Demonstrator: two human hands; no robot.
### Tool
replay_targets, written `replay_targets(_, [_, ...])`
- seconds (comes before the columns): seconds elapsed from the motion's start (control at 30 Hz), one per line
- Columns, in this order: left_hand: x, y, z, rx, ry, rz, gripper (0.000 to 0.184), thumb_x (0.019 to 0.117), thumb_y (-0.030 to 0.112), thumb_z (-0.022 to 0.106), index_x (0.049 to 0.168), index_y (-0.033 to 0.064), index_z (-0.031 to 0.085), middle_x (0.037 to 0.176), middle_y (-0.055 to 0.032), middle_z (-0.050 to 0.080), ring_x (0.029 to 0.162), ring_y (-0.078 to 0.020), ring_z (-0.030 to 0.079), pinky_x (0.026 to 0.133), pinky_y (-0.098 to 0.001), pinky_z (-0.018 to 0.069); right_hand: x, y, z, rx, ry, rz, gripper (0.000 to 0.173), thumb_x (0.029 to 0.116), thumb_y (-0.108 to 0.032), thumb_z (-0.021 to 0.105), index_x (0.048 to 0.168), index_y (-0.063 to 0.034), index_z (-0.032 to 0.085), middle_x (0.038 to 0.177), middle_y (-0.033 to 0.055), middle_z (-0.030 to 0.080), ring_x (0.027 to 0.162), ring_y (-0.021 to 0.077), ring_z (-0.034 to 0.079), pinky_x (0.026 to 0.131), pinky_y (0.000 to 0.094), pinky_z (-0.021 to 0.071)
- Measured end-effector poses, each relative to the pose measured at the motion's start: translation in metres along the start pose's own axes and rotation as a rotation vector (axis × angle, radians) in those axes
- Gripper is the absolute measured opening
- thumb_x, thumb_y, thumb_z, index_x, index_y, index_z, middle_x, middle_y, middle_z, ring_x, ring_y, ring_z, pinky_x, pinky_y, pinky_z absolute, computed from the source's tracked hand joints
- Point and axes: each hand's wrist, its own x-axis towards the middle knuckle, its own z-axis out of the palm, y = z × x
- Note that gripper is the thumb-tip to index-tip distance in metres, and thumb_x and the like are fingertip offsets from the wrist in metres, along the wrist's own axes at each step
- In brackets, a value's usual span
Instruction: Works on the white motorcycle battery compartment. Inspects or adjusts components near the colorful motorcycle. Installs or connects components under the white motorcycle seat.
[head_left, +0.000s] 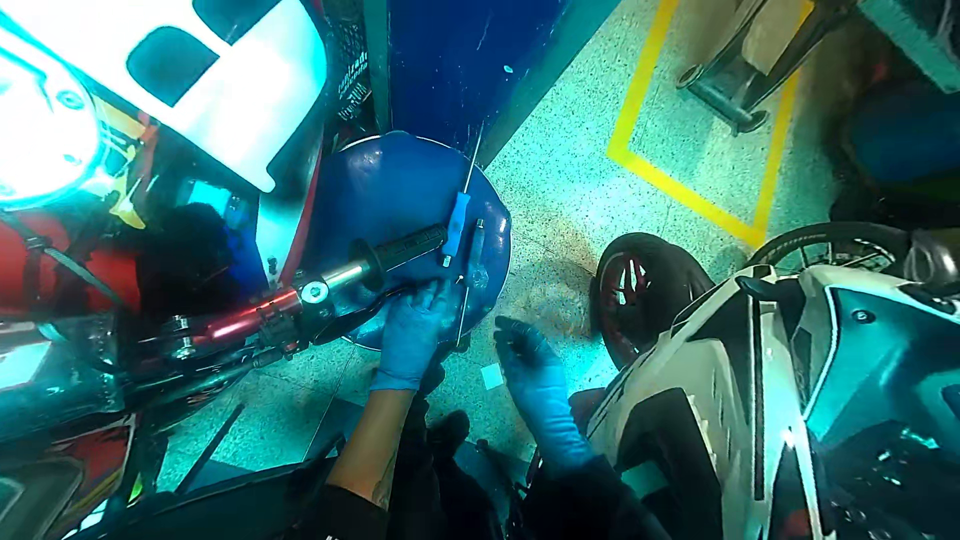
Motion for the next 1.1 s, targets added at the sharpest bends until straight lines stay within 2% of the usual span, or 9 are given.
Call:
replay_targets(0.17, [0.003,0.005,-0.002,0.090,-0.062,-0.027,0.062,0.0893,-0.008,0.066,0.147,0.0105,0.056,0.150,-0.0120,0.054,0.110,-0.0386,0.067,0.087,-0.0527,0.0549,-0.008,0.015,0.009,0.187,0.000,0.177,0.029,0.0972,-0.007,0.067,0.126,-0.0060,0.068,0.109,0.0072,0.074,0.092,0.0142,0.071,0.083,0.0325,0.0592])
replay_targets(0.4, [-0.004,0.002,0.002,0.081,0.031,-0.047,0.069,0.0882,-0.013,0.063,0.152,0.0119,0.051,0.158,-0.0067,0.048,0.107,-0.0397,0.067,0.083,-0.0542,0.0542,-0.024,0.020,0.007,0.202,-0.028,0.175,0.026,0.0984,-0.011,0.066,0.124,-0.0064,0.070,0.107,0.0068,0.074,0.091,0.0126,0.071,0.084,0.0308,0.0592])
replay_targets(0.7, [-0.035,-0.007,0.006,-0.148,0.260,-0.136,0.048,0.0984,-0.005,0.049,0.144,0.0075,0.059,0.151,-0.0121,0.055,0.130,-0.0338,0.060,0.107,-0.0507,0.0472,-0.053,0.045,0.006,0.193,-0.092,0.199,0.031,0.0996,-0.013,0.062,0.129,-0.0060,0.067,0.113,0.0062,0.074,0.095,0.0110,0.071,0.085,0.0287,0.0588])
replay_targets(0.83, [-0.057,-0.009,0.007,-0.308,0.413,-0.212,0.039,0.1056,0.005,0.044,0.140,0.0070,0.063,0.146,-0.0139,0.059,0.136,-0.0268,0.056,0.114,-0.0420,0.0430,-0.059,0.053,0.008,0.196,-0.099,0.203,0.030,0.1000,-0.013,0.061,0.128,-0.0060,0.068,0.114,0.0064,0.073,0.096,0.0113,0.071,0.086,0.0288,0.0590])
replay_targets(0.9, [-0.062,-0.005,-0.004,-0.565,0.493,-0.344,0.035,0.1068,0.007,0.045,0.136,-0.0002,0.063,0.135,-0.0137,0.065,0.127,-0.0192,0.062,0.111,-0.0360,0.0474,-0.058,0.052,0.008,0.205,-0.094,0.203,0.030,0.1002,-0.014,0.061,0.128,-0.0061,0.068,0.114,0.0064,0.073,0.095,0.0112,0.071,0.085,0.0285,0.0588])
replay_targets(0.97, [-0.058,0.009,-0.028,-0.858,0.533,-0.621,0.029,0.1068,0.009,0.046,0.127,-0.0011,0.063,0.104,-0.0014,0.072,0.090,-0.0067,0.070,0.083,-0.0242,0.0590,-0.055,0.047,0.008,0.176,-0.084,0.172,0.029,0.0995,-0.016,0.063,0.127,-0.0069,0.069,0.114,0.0059,0.073,0.094,0.0106,0.071,0.085,0.0286,0.0591])
replay_targets(1.0, [-0.054,0.015,-0.043,-0.976,0.510,-0.800,0.026,0.1081,0.012,0.045,0.123,0.0008,0.064,0.088,0.0012,0.068,0.073,-0.0061,0.066,0.068,-0.0217,0.0571,-0.051,0.044,0.008,0.132,-0.083,0.135,0.029,0.0990,-0.018,0.064,0.125,-0.0082,0.070,0.114,0.0053,0.074,0.094,0.0101,0.071,0.084,0.0286,0.0591])
replay_targets(1.03, [-0.051,0.019,-0.054,-1.098,0.458,-0.965,0.027,0.1101,0.015,0.043,0.120,0.0029,0.065,0.081,0.0006,0.065,0.065,-0.0081,0.062,0.061,-0.0226,0.0549,-0.047,0.040,0.010,0.072,-0.083,0.080,0.028,0.0985,-0.019,0.065,0.124,-0.0091,0.071,0.112,0.0054,0.073,0.093,0.0112,0.071,0.084,0.0304,0.0588])
replay_targets(1.1, [-0.051,0.020,-0.065,-1.386,0.335,-1.171,0.035,0.1128,0.025,0.034,0.122,0.0065,0.062,0.086,-0.0003,0.064,0.070,-0.0097,0.062,0.068,-0.0262,0.0555,-0.031,0.026,0.014,-0.086,-0.060,-0.100,0.025,0.0967,-0.018,0.066,0.120,-0.0116,0.074,0.108,0.0068,0.074,0.093,0.0173,0.072,0.085,0.0393,0.0602])
